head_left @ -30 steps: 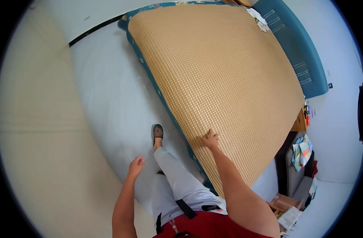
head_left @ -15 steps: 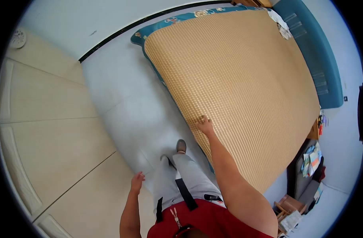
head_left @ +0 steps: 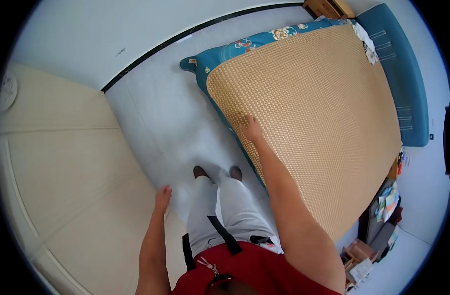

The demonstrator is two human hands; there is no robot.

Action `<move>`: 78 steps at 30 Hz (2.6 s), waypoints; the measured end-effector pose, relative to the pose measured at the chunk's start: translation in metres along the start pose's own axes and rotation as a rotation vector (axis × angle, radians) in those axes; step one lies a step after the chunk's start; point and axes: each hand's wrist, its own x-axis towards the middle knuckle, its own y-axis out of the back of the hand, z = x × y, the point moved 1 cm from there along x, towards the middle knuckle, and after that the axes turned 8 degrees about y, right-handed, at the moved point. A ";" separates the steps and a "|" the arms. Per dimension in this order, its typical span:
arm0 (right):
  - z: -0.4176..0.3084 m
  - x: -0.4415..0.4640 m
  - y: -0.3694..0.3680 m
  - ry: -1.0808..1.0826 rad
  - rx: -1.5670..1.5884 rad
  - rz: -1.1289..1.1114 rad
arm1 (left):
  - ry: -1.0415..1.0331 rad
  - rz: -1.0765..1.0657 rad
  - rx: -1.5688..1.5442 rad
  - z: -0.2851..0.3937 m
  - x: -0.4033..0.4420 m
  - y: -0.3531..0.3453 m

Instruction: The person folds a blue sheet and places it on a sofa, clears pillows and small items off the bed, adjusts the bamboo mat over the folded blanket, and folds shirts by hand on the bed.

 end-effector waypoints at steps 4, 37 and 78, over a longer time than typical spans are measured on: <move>-0.043 0.060 0.005 0.098 -0.005 0.052 | -0.160 -0.035 0.075 0.130 0.100 0.005; -0.163 0.317 0.080 0.118 -0.259 -0.413 | -1.052 -0.082 1.418 0.558 0.462 -0.077; -0.156 0.283 0.125 0.336 -0.119 -0.106 | -2.084 -0.573 1.153 0.505 0.390 -0.277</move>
